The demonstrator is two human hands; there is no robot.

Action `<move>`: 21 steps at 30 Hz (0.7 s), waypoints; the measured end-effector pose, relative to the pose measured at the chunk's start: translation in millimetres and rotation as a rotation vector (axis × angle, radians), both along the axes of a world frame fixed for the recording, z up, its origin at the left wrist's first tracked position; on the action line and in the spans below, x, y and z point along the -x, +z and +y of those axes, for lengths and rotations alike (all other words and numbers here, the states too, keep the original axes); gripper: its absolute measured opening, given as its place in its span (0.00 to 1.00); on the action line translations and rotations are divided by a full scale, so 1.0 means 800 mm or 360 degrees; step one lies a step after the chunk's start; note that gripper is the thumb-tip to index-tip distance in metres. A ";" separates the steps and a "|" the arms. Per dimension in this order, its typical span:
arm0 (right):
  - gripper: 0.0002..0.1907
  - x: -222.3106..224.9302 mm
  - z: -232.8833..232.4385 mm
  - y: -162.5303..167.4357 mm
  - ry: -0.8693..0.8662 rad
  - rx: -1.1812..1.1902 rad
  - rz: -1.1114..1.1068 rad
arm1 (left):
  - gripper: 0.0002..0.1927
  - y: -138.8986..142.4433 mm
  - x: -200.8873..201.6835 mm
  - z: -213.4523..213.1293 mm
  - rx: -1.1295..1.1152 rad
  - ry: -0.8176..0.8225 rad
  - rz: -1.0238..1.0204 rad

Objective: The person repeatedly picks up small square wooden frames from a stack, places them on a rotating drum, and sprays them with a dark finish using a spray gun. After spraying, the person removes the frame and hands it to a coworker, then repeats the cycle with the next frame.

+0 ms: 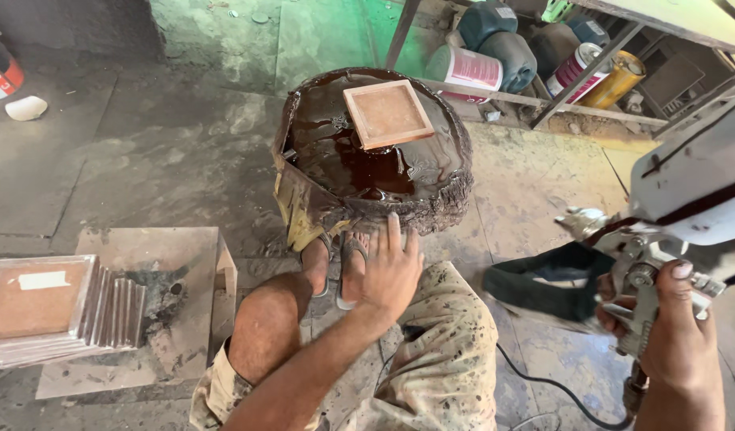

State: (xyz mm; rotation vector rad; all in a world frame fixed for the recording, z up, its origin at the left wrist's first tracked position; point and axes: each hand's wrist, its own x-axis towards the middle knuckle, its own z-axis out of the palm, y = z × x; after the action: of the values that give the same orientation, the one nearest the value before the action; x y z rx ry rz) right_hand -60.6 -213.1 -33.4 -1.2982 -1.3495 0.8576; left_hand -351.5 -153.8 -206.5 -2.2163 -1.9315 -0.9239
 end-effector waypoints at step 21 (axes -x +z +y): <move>0.34 0.114 0.033 0.084 0.0078 -0.0066 -0.0107 | 0.14 0.046 0.174 0.029 -0.0432 0.0253 -0.0737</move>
State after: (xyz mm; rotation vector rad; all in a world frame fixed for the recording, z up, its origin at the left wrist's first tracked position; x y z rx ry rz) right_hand -151.6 -186.8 33.5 -1.2762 -1.4497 0.8212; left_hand -490.6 -130.3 -169.4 -1.7824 -1.9570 -1.6716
